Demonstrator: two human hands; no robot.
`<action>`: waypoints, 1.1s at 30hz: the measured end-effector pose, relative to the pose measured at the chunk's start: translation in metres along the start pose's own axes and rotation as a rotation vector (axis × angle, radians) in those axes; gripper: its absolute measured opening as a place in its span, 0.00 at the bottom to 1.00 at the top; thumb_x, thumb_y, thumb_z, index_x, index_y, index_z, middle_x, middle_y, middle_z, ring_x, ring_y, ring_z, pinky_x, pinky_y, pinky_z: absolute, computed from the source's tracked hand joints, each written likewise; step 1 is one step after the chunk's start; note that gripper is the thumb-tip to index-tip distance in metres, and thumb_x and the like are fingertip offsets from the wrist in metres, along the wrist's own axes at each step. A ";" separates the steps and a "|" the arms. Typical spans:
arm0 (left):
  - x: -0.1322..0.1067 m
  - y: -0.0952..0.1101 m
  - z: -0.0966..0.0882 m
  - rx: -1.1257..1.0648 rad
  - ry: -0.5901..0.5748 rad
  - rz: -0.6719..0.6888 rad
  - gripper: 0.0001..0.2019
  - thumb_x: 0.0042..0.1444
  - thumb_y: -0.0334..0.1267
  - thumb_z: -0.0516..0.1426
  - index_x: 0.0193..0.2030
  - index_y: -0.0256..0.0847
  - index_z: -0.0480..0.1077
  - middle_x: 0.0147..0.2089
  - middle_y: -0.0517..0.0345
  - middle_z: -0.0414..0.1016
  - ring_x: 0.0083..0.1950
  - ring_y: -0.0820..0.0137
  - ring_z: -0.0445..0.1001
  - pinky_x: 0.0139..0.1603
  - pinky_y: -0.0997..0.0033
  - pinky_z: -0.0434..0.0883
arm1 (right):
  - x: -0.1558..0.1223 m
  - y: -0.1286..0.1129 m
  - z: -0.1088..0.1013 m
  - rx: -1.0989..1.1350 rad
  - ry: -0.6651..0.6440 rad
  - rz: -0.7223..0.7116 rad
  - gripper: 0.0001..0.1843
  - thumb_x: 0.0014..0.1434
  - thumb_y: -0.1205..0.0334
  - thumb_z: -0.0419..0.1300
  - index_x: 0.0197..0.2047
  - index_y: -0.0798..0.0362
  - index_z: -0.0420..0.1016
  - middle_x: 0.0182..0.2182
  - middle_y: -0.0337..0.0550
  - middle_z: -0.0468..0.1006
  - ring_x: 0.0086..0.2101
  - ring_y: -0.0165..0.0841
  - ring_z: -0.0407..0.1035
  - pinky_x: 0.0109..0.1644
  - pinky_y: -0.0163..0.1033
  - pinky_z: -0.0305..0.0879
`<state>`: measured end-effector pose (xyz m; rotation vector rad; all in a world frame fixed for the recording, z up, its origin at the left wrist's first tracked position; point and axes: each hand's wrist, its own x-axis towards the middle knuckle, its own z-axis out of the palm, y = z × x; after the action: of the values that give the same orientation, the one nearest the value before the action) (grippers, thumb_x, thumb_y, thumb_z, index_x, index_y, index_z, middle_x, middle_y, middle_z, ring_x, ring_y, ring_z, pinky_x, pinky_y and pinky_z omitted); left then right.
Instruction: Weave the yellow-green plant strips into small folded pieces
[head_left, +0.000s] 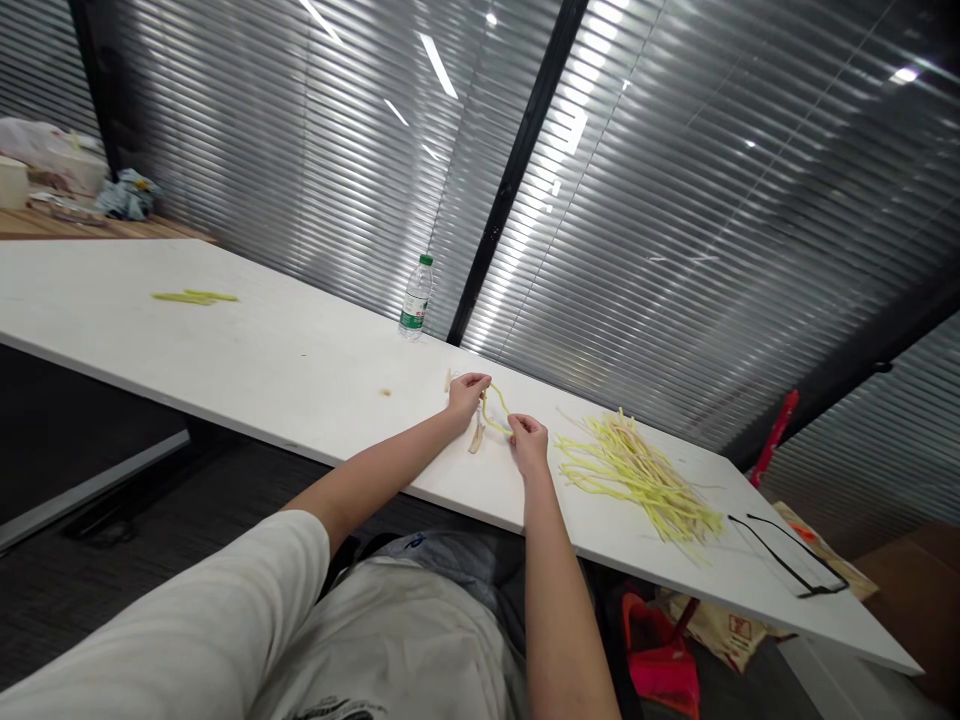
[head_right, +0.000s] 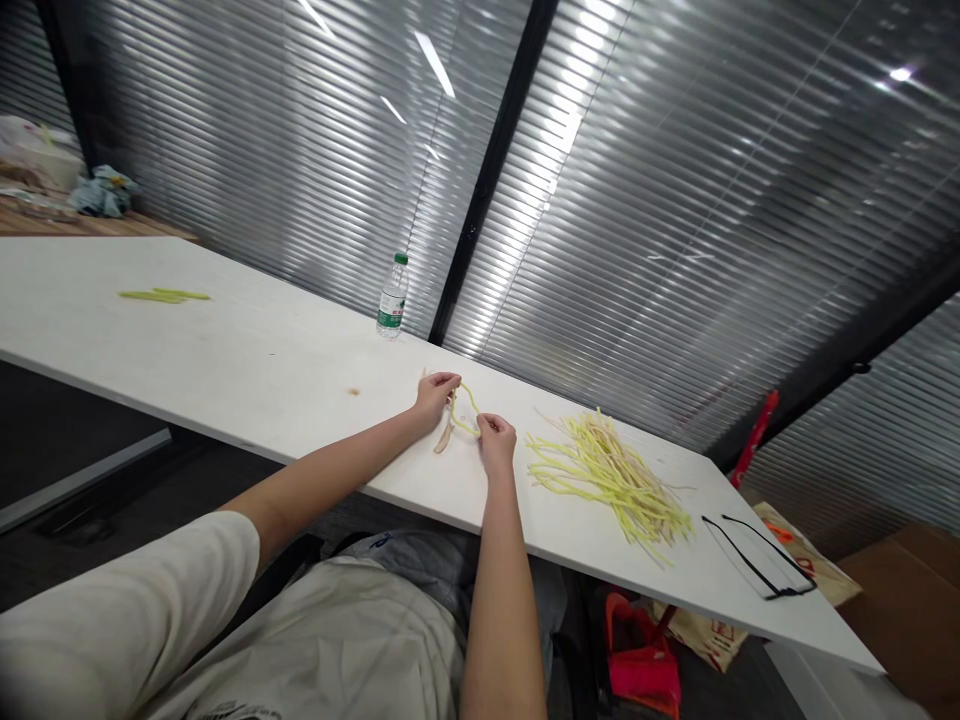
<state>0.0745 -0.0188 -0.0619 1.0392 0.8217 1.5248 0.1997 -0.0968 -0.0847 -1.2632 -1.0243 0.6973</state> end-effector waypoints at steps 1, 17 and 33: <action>0.000 0.001 0.000 0.003 0.002 0.006 0.11 0.42 0.41 0.61 0.30 0.36 0.73 0.28 0.56 0.71 0.25 0.75 0.65 0.25 0.74 0.59 | -0.001 -0.001 0.000 0.016 -0.003 0.001 0.20 0.42 0.48 0.62 0.33 0.57 0.74 0.23 0.38 0.71 0.19 0.23 0.56 0.23 0.32 0.55; 0.000 0.005 -0.003 -0.007 0.019 0.049 0.12 0.41 0.43 0.62 0.29 0.36 0.73 0.26 0.57 0.70 0.28 0.74 0.66 0.31 0.73 0.63 | -0.006 -0.005 0.000 -0.137 -0.115 -0.044 0.39 0.32 0.52 0.70 0.49 0.57 0.71 0.22 0.32 0.64 0.19 0.21 0.51 0.22 0.30 0.51; 0.001 0.007 -0.003 -0.034 0.042 0.036 0.11 0.42 0.43 0.61 0.29 0.36 0.72 0.29 0.56 0.71 0.28 0.74 0.67 0.31 0.73 0.62 | -0.004 0.000 0.002 -0.378 -0.123 -0.200 0.30 0.40 0.51 0.65 0.47 0.55 0.74 0.32 0.40 0.72 0.25 0.26 0.58 0.33 0.34 0.60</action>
<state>0.0690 -0.0189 -0.0564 1.0049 0.8072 1.5900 0.1961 -0.0994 -0.0859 -1.4267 -1.4105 0.4421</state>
